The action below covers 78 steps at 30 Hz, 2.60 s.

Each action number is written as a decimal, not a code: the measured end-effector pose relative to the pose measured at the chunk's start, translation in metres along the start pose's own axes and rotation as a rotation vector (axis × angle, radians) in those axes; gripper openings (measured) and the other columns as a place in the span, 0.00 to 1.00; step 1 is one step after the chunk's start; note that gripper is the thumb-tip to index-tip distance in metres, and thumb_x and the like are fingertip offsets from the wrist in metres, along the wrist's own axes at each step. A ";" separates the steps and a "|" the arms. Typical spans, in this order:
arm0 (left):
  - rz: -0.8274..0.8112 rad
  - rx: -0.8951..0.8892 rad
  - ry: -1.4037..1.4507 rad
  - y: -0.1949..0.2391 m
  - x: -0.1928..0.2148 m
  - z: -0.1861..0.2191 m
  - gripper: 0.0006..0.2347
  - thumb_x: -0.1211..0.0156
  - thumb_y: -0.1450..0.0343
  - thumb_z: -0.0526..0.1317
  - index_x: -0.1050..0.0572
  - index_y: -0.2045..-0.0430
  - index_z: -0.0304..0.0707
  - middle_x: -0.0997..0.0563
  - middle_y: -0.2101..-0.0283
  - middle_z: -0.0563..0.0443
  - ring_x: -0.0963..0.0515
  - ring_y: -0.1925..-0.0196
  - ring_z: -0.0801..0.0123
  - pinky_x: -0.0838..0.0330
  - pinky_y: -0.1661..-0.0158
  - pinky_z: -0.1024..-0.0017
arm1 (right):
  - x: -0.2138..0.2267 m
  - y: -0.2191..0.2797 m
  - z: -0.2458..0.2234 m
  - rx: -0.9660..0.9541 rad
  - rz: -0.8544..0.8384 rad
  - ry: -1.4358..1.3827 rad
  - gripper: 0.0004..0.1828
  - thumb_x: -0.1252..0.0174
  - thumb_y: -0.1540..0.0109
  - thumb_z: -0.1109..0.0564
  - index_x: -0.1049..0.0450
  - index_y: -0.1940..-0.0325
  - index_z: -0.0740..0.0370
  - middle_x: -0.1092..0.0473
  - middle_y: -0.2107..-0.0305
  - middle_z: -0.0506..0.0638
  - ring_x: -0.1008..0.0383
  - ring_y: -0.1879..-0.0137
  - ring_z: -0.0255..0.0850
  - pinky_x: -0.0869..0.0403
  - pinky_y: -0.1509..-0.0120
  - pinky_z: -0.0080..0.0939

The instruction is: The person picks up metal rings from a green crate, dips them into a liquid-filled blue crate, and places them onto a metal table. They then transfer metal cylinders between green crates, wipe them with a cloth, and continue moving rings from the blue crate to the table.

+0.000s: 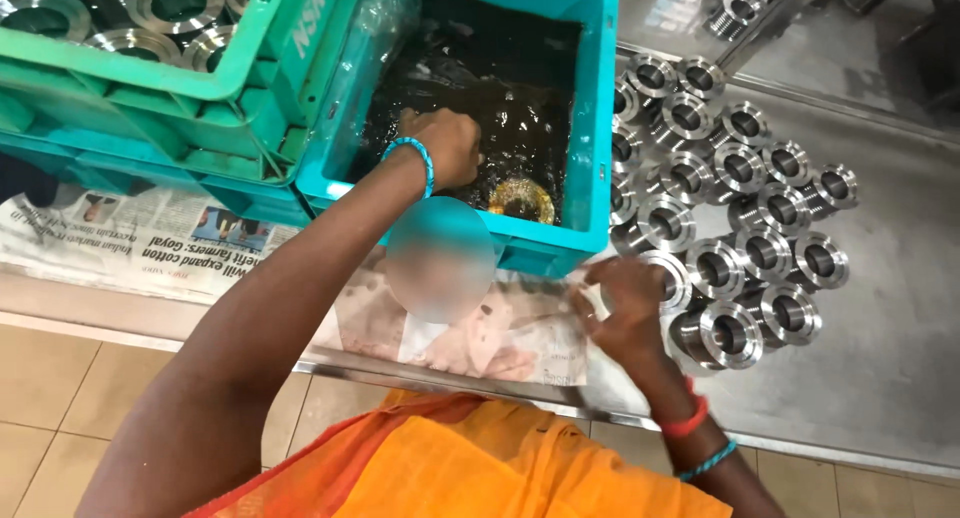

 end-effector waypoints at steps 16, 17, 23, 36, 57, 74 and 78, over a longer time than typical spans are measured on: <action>0.126 -0.117 -0.013 0.047 0.011 0.034 0.08 0.39 0.31 0.44 0.16 0.65 0.47 0.16 0.56 0.43 0.18 0.51 0.48 0.26 0.50 0.51 | -0.051 0.051 -0.014 -0.134 -0.456 0.127 0.18 0.33 0.46 0.53 0.21 0.51 0.51 0.28 0.47 0.43 0.33 0.43 0.48 0.40 0.43 0.61; 0.163 -0.161 -0.034 0.046 0.006 0.035 0.08 0.38 0.32 0.43 0.16 0.66 0.46 0.16 0.57 0.44 0.18 0.52 0.49 0.26 0.51 0.51 | -0.049 0.049 -0.011 -0.153 -0.413 0.098 0.17 0.33 0.46 0.54 0.20 0.52 0.51 0.27 0.48 0.43 0.33 0.45 0.48 0.40 0.43 0.59; 0.354 -0.204 0.084 0.060 0.028 0.027 0.07 0.37 0.32 0.43 0.16 0.66 0.48 0.17 0.57 0.45 0.17 0.54 0.50 0.28 0.54 0.49 | 0.006 0.067 0.074 -0.158 0.070 0.170 0.15 0.41 0.39 0.65 0.18 0.51 0.52 0.24 0.62 0.45 0.27 0.50 0.44 0.32 0.42 0.56; 0.167 -0.969 0.054 0.099 -0.102 0.259 0.12 0.38 0.36 0.33 0.20 0.59 0.39 0.22 0.50 0.44 0.26 0.41 0.53 0.34 0.45 0.50 | 0.049 0.109 0.054 -0.155 -0.080 0.258 0.17 0.39 0.42 0.62 0.21 0.48 0.55 0.26 0.49 0.50 0.29 0.45 0.53 0.36 0.38 0.58; -0.093 -0.465 0.577 0.036 -0.123 0.269 0.11 0.34 0.38 0.42 0.18 0.68 0.34 0.16 0.62 0.38 0.19 0.54 0.43 0.32 0.52 0.44 | 0.079 0.222 0.273 -1.027 0.101 -0.439 0.15 0.36 0.39 0.56 0.21 0.55 0.72 0.20 0.66 0.64 0.19 0.59 0.50 0.24 0.50 0.47; 0.089 -0.051 -0.005 -0.108 0.020 -0.020 0.12 0.32 0.39 0.41 0.16 0.68 0.32 0.18 0.55 0.30 0.19 0.49 0.43 0.28 0.46 0.47 | -0.080 -0.181 0.105 -0.675 -0.312 -0.740 0.10 0.35 0.40 0.56 0.21 0.60 0.65 0.23 0.67 0.52 0.24 0.61 0.44 0.27 0.52 0.52; 0.068 -0.117 -0.102 -0.158 -0.040 -0.045 0.15 0.31 0.40 0.42 0.16 0.65 0.32 0.17 0.55 0.30 0.17 0.48 0.42 0.24 0.45 0.49 | -0.134 -0.205 0.089 -0.330 -0.458 0.202 0.19 0.28 0.47 0.45 0.17 0.57 0.55 0.22 0.62 0.53 0.25 0.51 0.52 0.46 0.35 0.75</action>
Point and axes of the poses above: each hand's wrist, its own y-axis away from the middle knuckle, its own x-axis out of the back of the hand, z = x × y, the point moved 8 cm from there along -y, towards the middle knuckle
